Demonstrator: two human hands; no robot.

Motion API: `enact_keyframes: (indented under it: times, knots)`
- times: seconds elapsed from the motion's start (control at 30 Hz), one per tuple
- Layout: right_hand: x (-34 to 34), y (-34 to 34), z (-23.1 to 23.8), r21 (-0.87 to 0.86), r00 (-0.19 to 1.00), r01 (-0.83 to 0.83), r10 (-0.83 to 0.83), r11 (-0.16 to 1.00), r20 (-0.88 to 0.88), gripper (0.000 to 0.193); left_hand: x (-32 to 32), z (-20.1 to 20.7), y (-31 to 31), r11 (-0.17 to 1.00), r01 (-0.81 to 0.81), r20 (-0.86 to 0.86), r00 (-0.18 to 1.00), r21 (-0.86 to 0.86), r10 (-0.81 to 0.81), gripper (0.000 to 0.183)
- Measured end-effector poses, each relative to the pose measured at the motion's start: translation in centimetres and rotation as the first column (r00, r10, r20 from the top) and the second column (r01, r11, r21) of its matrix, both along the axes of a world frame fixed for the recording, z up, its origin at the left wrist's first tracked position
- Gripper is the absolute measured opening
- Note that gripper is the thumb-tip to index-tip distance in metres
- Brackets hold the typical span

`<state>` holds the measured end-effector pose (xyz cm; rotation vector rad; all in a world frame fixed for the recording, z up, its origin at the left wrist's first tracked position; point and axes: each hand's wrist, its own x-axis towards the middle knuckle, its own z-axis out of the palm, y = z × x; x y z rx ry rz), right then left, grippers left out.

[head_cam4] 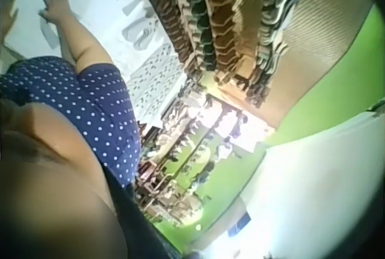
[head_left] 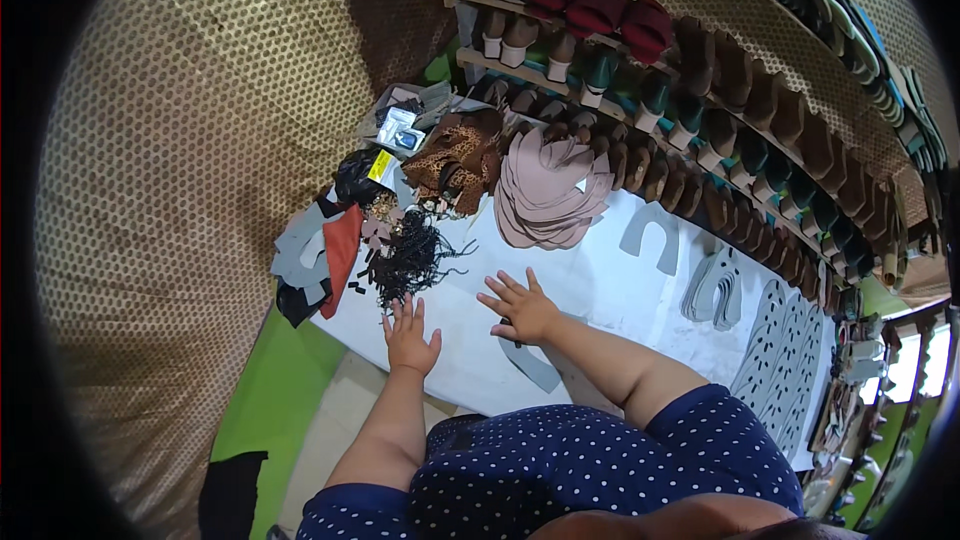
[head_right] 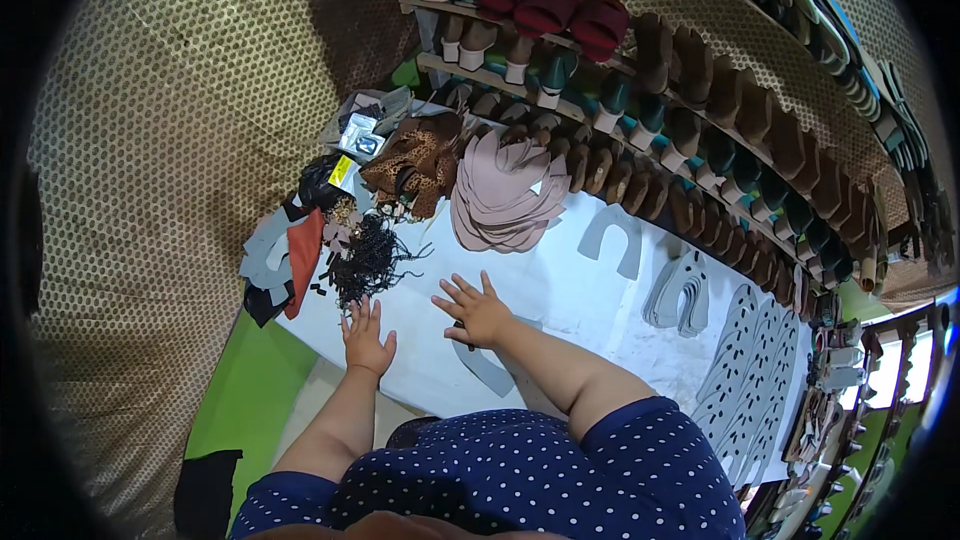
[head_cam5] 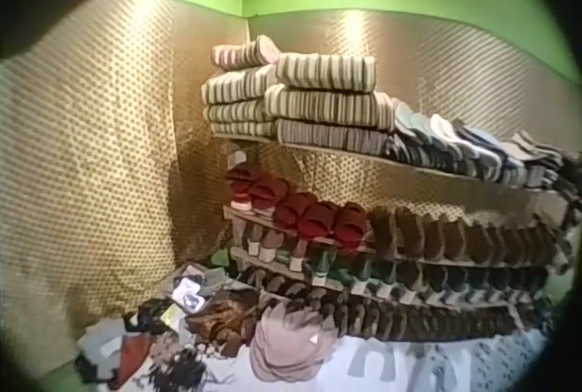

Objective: Organizing and arranging cut material components for shoe manufacturing on a workbench.

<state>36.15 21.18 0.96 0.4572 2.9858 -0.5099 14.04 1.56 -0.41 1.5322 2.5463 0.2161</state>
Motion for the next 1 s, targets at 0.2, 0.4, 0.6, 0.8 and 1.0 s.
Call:
enact_keyframes:
  times: [0.2, 0.4, 0.6, 0.8, 1.0]
  knots:
    - [-0.4, 0.1, 0.3, 0.059, 0.999, 0.03, -0.032, 0.998, 0.033, 0.073, 0.1, 1.0, 0.5, 1.0, 0.002, 0.02, 1.0, -0.015, -0.001, 0.076]
    - [-0.4, -0.5, -0.4, 0.07, 0.999, 0.045, -0.046, 0.997, 0.007, 0.076, 0.2, 0.9, 0.5, 1.0, 0.006, 0.02, 1.0, -0.019, -0.005, 0.076]
    - [-1.6, -4.4, 0.0, 0.032, 0.993, 0.115, -0.116, 0.993, 0.026, 0.082, 0.1, 0.6, 0.3, 1.0, -0.008, 0.005, 1.0, -0.021, 0.009, 0.076]
    - [-1.6, -4.2, 0.1, -0.005, 0.988, 0.144, -0.145, 0.989, -0.053, 0.082, 0.1, 0.9, 0.5, 1.0, 0.005, 0.004, 1.0, -0.009, -0.005, 0.076]
    - [-1.5, -3.9, 0.0, -0.004, 0.99, 0.135, -0.135, 0.991, -0.037, 0.081, 0.3, 0.8, 0.3, 1.0, -0.002, 0.024, 1.0, 0.001, 0.002, 0.077]
